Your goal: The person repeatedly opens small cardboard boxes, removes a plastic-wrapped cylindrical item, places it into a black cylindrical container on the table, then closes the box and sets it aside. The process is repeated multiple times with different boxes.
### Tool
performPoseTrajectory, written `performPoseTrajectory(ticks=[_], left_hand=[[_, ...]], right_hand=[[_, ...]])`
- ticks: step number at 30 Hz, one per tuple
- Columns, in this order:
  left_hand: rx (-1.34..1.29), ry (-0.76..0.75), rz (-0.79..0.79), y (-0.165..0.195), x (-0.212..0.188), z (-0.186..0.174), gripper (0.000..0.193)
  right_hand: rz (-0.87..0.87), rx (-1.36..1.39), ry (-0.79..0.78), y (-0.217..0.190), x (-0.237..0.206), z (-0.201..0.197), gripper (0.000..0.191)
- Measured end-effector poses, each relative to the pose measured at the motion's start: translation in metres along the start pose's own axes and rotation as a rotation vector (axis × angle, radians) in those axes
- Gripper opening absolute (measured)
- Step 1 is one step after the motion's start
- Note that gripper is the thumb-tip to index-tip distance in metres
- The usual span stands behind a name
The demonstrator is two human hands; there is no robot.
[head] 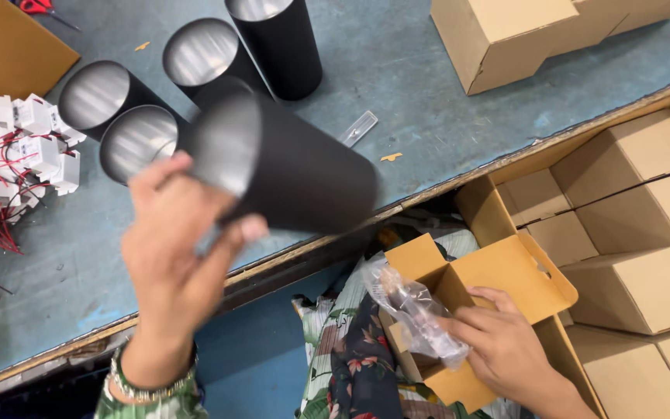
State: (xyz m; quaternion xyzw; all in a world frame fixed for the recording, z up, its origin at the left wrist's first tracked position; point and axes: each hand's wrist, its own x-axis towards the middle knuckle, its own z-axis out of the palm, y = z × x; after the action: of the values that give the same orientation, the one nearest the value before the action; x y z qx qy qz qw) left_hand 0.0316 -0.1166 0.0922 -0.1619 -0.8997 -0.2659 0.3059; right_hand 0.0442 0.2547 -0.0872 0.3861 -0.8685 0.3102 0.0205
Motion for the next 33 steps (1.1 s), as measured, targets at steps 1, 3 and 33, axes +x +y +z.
performPoseTrajectory(ticks=[1,3,33], left_hand=[[0.128,0.018,0.004,-0.012,0.007,0.004,0.029],[0.319,0.007,0.099,-0.041,0.025,0.013,0.023],[-0.317,-0.823,-0.248,0.04,-0.033,0.156,0.086]], right_hand=[[0.009,-0.016,-0.028,-0.001,0.002,-0.001,0.045],[0.023,0.006,-0.03,-0.004,0.006,-0.004,0.046],[0.061,-0.165,-0.722,-0.027,0.038,-0.018,0.014]])
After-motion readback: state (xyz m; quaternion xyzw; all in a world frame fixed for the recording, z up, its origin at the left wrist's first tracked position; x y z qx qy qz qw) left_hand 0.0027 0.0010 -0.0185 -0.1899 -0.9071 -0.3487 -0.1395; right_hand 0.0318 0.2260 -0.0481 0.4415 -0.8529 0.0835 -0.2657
